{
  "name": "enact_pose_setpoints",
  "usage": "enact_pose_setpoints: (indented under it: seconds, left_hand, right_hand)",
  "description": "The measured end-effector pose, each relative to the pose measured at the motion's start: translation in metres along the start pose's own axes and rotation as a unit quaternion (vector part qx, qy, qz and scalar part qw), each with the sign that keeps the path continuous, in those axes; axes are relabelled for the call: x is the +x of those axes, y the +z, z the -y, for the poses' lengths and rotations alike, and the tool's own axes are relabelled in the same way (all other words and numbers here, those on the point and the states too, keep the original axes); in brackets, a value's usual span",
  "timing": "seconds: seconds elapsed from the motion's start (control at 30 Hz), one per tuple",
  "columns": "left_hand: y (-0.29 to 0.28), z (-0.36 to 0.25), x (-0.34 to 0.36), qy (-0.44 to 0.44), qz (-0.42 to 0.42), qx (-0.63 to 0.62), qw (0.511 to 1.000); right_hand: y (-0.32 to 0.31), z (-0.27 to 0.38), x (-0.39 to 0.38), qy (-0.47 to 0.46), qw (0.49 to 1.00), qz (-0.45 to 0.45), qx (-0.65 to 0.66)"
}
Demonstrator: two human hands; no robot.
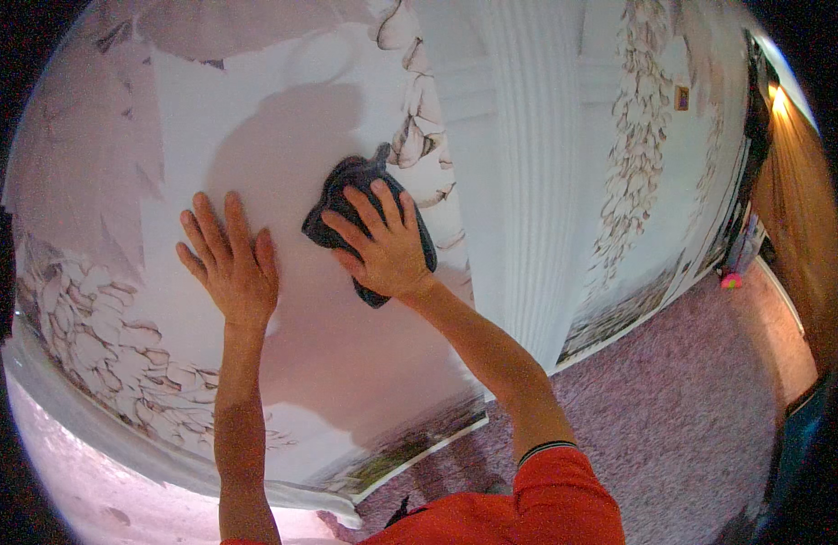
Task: The person wipes a round glass table with a cloth, moving items like a mug and tray aside to reach the surface. Then the person wipes a large wall mural with the same cloth, smoothing the surface in broad strokes.
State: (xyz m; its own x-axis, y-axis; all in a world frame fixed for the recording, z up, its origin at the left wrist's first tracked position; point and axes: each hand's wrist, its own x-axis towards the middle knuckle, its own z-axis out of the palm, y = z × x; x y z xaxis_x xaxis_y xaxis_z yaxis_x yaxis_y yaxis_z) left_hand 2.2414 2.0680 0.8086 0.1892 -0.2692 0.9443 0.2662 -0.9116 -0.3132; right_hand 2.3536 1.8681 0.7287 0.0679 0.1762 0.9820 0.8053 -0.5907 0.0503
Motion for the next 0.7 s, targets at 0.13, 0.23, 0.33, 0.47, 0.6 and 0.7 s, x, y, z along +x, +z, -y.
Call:
enact_pose_setpoints:
  seconds: [0.13, 0.23, 0.33, 0.47, 0.6, 0.7]
  left_hand:
    - [0.004, 0.001, 0.0, 0.002, -0.018, -0.004, 1.0]
    - [0.003, -0.002, -0.001, -0.003, -0.008, -0.003, 1.0]
    - [0.004, -0.01, -0.013, -0.006, 0.006, -0.015, 1.0]
    - [0.008, -0.023, -0.028, -0.003, 0.031, -0.031, 0.999]
    - [0.015, -0.04, -0.042, 0.008, 0.046, -0.039, 0.998]
    - [0.017, -0.048, -0.046, 0.013, 0.058, -0.035, 0.998]
  right_hand:
    - [-0.011, -0.011, 0.027, 0.014, 0.999, -0.033, -0.009]
    - [-0.014, -0.028, 0.051, 0.004, 0.997, -0.077, -0.013]
    - [-0.016, -0.036, 0.061, 0.008, 0.996, -0.094, -0.011]
    - [-0.013, -0.032, 0.042, 0.042, 0.996, -0.071, -0.019]
    - [-0.007, -0.029, -0.002, 0.042, 0.998, -0.033, -0.016]
    - [-0.008, -0.029, -0.006, 0.031, 0.999, -0.027, -0.022]
